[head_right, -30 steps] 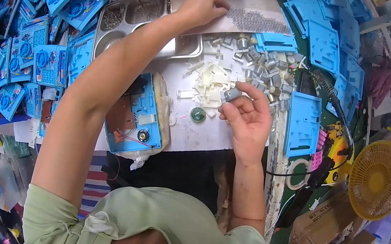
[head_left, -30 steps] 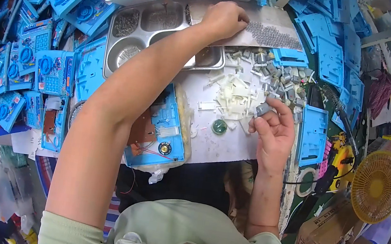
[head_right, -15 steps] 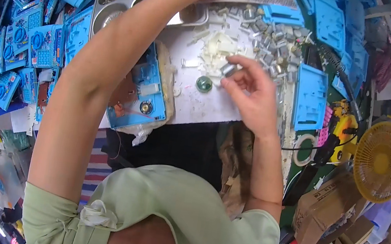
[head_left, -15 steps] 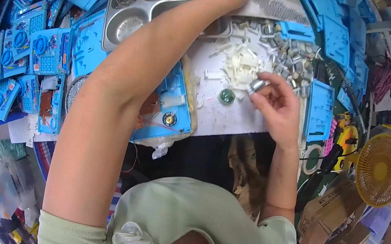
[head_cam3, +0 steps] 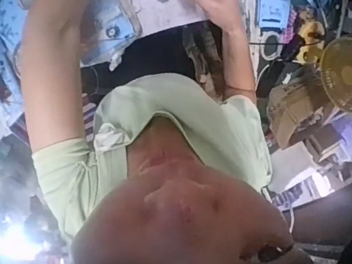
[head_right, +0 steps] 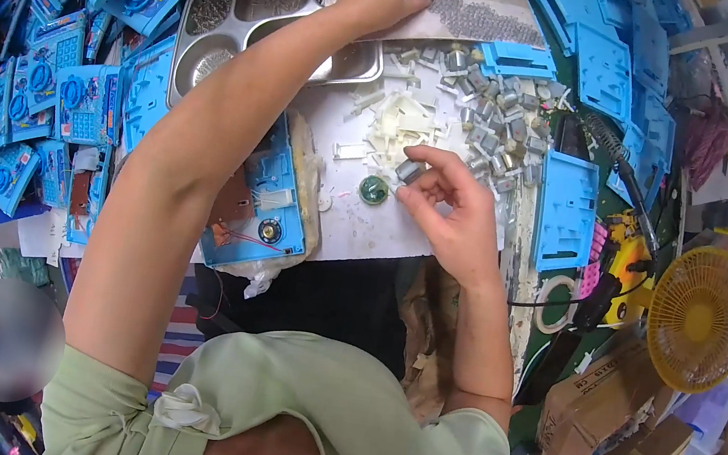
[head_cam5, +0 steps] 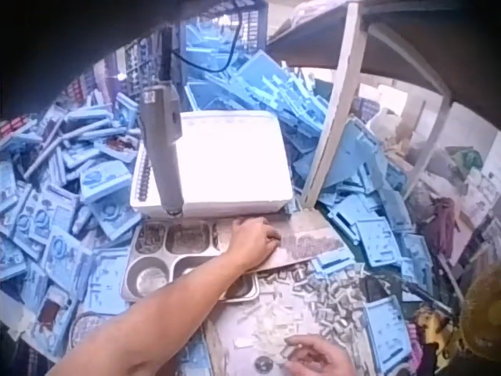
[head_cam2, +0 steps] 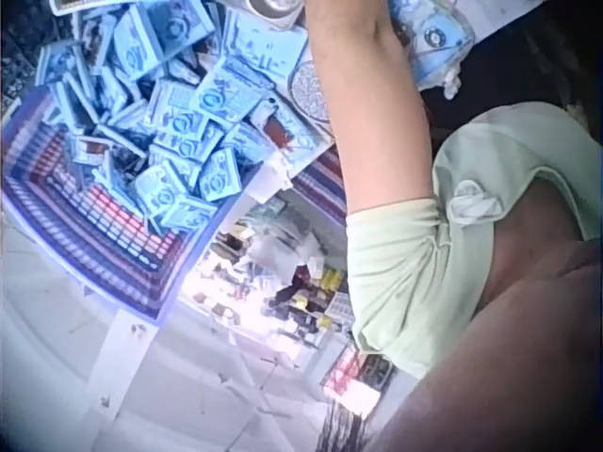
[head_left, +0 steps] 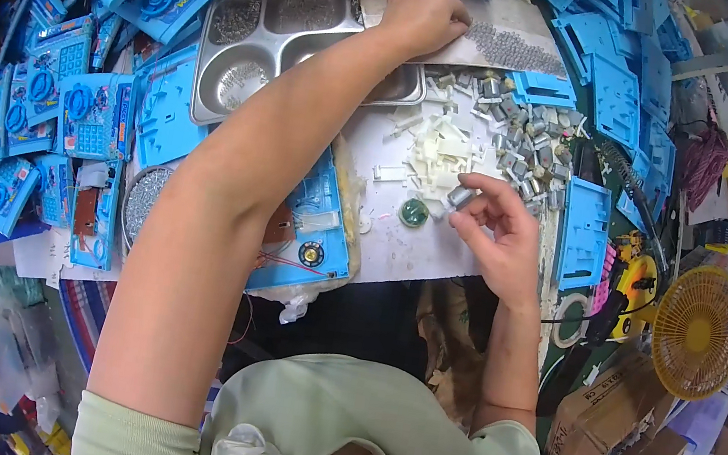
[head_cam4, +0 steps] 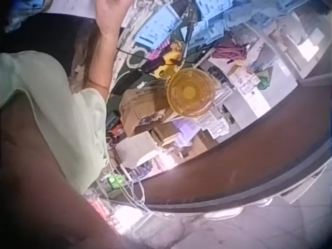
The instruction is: Assembling the components of a blue plastic electronic device using an electric screwdriver, soldering iron, and pliers.
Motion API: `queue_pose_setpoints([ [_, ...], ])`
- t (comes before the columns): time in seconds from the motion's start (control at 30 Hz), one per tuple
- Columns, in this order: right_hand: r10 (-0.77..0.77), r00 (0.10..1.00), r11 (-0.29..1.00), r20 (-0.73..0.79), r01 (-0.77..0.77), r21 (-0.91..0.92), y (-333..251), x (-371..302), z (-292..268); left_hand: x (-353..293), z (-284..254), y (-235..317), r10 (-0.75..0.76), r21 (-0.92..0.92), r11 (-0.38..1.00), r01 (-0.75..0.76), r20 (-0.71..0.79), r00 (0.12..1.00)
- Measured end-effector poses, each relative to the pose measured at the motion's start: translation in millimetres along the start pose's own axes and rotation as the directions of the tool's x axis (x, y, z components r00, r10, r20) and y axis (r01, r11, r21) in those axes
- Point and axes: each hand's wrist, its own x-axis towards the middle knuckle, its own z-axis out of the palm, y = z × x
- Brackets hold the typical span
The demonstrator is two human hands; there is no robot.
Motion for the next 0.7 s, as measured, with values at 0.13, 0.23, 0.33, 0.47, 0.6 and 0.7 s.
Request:
queue_pose_setpoints([
  [0.13, 0.030, 0.999, 1.000, -0.017, -0.030, 0.008, 0.7, -0.8, -3.1, 8.3, 5.5, -5.2, -0.154, -0.070, 0.986, 0.151, -0.034, 0.987],
  [0.23, 0.011, 0.998, 1.000, -0.067, -0.011, -0.001, 5.7, -6.4, -11.5, -0.5, -7.1, 18.1, -0.111, -0.181, 0.981, 0.071, -0.222, 0.969],
  [0.33, 0.007, 1.000, 0.999, -0.022, -0.008, -0.032, 1.5, -6.4, -12.9, 0.8, -23.1, 13.1, 0.248, 0.131, 0.966, -0.224, -0.207, 0.947],
  [0.47, 0.043, 0.998, 0.995, 0.055, -0.037, -0.097, 1.6, -4.0, -8.0, -9.7, -29.9, 15.8, 0.137, -0.139, 0.973, -0.184, -0.290, 0.947],
  [0.6, 0.120, 0.986, 0.947, 0.117, -0.079, -0.311, 5.7, -5.1, -8.5, -49.1, -79.0, 57.7, -0.159, -0.634, 0.769, 0.084, -0.062, 0.985],
  [0.7, 0.151, 0.965, 0.878, 0.216, -0.031, -0.477, -3.3, 2.5, -1.6, -118.8, -119.4, 55.4, -0.021, -0.773, 0.624, 0.119, 0.136, 0.990],
])
